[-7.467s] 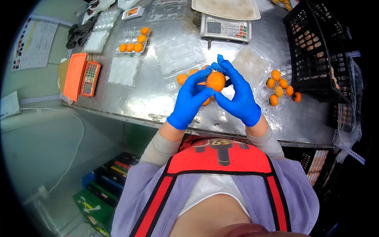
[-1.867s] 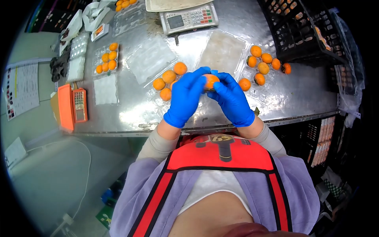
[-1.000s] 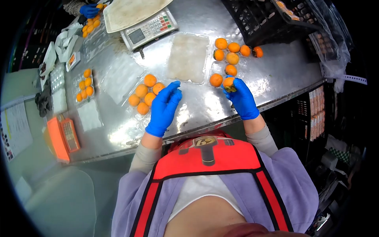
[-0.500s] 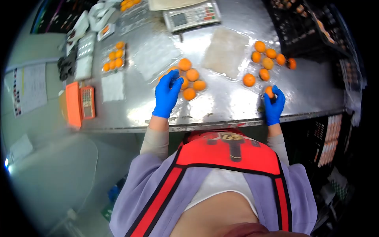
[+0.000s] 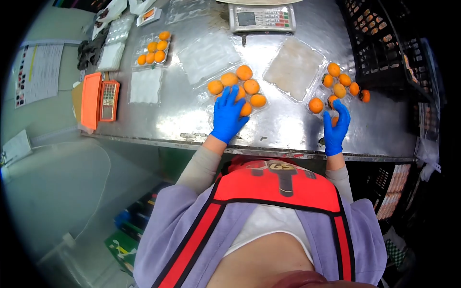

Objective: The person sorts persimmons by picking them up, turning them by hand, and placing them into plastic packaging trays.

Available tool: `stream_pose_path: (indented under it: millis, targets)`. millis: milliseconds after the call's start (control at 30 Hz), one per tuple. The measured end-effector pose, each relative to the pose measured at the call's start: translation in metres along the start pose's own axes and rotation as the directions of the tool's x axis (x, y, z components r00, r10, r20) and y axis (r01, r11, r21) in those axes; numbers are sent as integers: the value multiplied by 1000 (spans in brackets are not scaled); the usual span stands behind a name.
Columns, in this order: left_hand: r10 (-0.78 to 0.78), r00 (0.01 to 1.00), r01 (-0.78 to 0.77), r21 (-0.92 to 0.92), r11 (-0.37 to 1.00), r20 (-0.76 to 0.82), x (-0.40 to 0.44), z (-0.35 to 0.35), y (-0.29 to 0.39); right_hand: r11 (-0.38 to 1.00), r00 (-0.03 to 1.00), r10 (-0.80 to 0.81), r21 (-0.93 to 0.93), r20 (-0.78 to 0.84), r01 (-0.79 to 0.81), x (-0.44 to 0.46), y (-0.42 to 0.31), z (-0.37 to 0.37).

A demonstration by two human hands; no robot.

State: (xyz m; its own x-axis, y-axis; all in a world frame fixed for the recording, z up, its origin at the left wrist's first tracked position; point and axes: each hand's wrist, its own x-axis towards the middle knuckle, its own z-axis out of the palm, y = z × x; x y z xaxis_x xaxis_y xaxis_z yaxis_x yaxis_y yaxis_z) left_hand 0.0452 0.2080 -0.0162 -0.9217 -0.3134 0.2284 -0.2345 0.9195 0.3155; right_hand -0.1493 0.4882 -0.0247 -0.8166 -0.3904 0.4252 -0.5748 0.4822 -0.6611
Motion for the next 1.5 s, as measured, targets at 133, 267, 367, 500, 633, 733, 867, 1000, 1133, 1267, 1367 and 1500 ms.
stream_pose_path:
  millis: [133, 267, 367, 500, 633, 733, 867, 1000, 1133, 1267, 1367, 1500]
  targets:
    - [43, 999, -42, 21, 999, -25, 0, 1, -4, 975, 997, -29, 224, 76, 11, 9, -33, 25]
    - [16, 995, -32, -173, 984, -95, -3, -8, -6, 860, 930, 80, 446, 358, -246, 3, -73, 47]
    - [-34, 987, -24, -348, 937, -160, 0, -23, 6, 514, 698, 97, 565, 709, -645, 4, -100, 60]
    - [-122, 966, -22, -540, 842, -230, 9, -47, 30, 42, 395, 35, 394, 918, -918, 24, -153, 52]
    - [-115, 961, -60, -594, 802, -252, 16, -61, 45, 24, 513, -14, 514, 858, -858, 29, -165, 59]
    - [-156, 972, -27, -738, 674, -178, 18, -68, 49, 323, 746, -29, 713, 665, -623, 31, -171, 58]
    - [-291, 953, 134, -981, 138, 89, 19, -71, 50, 608, 833, -93, 693, 546, -387, 35, -173, 51]
    - [-265, 952, 162, -987, 2, 155, 23, -70, 51, 685, 869, -134, 678, 476, -266, 35, -174, 51]
    - [-229, 954, 196, -980, -22, 196, 30, -71, 55, 758, 897, -175, 636, 407, -141, 38, -179, 46]
    - [-281, 938, 211, -978, 4, 201, 32, -72, 62, 862, 904, -318, 484, 287, 150, 37, -181, 47]
    - [-370, 901, 266, -962, 64, 225, 38, -70, 60, 886, 909, -327, 418, 257, 201, 38, -186, 46]
    - [-388, 832, 325, -915, -240, 397, 41, -69, 58, 864, 918, -279, 491, 281, 112, 37, -186, 46]
